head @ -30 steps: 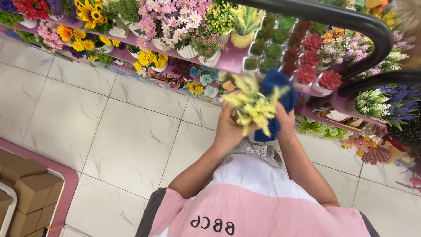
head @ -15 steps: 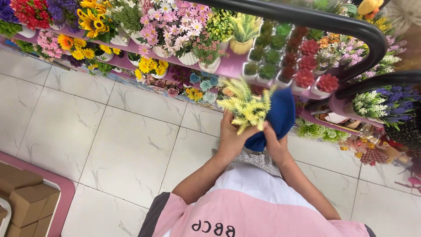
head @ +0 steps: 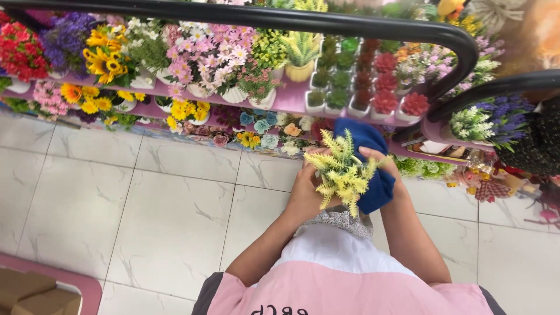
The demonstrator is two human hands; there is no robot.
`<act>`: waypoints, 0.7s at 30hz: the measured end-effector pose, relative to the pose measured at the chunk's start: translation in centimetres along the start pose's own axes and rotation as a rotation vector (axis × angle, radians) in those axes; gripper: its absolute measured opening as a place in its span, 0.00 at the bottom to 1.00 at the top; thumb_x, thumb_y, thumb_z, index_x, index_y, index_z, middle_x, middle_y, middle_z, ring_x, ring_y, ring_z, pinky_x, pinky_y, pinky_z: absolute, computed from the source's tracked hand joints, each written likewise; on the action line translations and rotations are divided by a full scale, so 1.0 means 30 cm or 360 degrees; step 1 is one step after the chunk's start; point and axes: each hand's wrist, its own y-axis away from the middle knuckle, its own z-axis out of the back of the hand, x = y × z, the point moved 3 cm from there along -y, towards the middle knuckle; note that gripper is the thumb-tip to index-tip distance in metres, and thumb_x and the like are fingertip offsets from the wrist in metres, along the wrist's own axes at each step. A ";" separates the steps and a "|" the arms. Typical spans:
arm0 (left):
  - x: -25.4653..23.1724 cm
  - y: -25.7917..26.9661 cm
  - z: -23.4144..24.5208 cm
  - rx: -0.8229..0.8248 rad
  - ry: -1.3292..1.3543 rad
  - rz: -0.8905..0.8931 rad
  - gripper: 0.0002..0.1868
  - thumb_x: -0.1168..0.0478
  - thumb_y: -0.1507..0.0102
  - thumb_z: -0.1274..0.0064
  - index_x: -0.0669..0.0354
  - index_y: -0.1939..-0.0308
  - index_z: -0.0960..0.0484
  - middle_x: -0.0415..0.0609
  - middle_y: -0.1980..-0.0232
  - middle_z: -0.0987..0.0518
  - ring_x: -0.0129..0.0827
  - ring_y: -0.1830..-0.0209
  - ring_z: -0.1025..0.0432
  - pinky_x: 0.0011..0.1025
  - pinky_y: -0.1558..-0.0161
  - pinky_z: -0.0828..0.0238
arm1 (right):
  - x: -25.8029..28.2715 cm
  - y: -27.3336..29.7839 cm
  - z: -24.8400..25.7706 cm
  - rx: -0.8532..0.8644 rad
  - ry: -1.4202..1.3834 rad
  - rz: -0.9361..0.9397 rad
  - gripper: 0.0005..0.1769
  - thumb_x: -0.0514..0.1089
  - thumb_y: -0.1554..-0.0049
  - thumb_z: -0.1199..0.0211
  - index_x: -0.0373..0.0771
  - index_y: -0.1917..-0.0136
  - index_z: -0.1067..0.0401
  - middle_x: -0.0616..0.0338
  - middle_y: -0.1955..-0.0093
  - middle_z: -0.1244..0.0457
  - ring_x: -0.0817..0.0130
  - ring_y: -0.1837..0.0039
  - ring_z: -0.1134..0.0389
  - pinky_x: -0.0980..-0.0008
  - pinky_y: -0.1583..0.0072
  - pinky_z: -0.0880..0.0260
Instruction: The person is wiping down various items like trophies, picture frames, and artificial plants on shelves using a blue cloth.
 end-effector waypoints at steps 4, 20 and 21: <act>0.002 -0.006 -0.010 0.0049 -0.0105 -0.0131 0.48 0.72 0.52 0.25 0.65 0.29 0.30 0.53 0.24 0.40 0.39 0.24 0.36 0.36 0.31 0.26 | 0.023 0.021 -0.074 0.0259 -0.0191 -0.0301 0.27 0.46 0.42 0.43 0.27 0.34 0.30 0.44 0.41 0.31 0.56 0.42 0.27 0.59 0.40 0.25; -0.061 -0.048 -0.044 -0.0492 -0.0486 -0.0266 0.40 0.54 0.49 0.24 0.64 0.39 0.25 0.56 0.34 0.29 0.42 0.38 0.27 0.38 0.39 0.27 | -0.183 0.017 -0.010 0.0150 -0.0541 -0.0003 0.23 0.54 0.32 0.53 0.40 0.30 0.33 0.56 0.35 0.33 0.61 0.34 0.32 0.59 0.32 0.32; -0.063 -0.050 -0.039 -0.0490 -0.0483 -0.0266 0.40 0.54 0.49 0.24 0.64 0.39 0.25 0.56 0.34 0.29 0.42 0.38 0.27 0.38 0.39 0.27 | -0.157 0.031 -0.035 0.0147 -0.0539 0.0000 0.23 0.54 0.32 0.53 0.40 0.30 0.33 0.56 0.35 0.33 0.61 0.34 0.32 0.59 0.32 0.32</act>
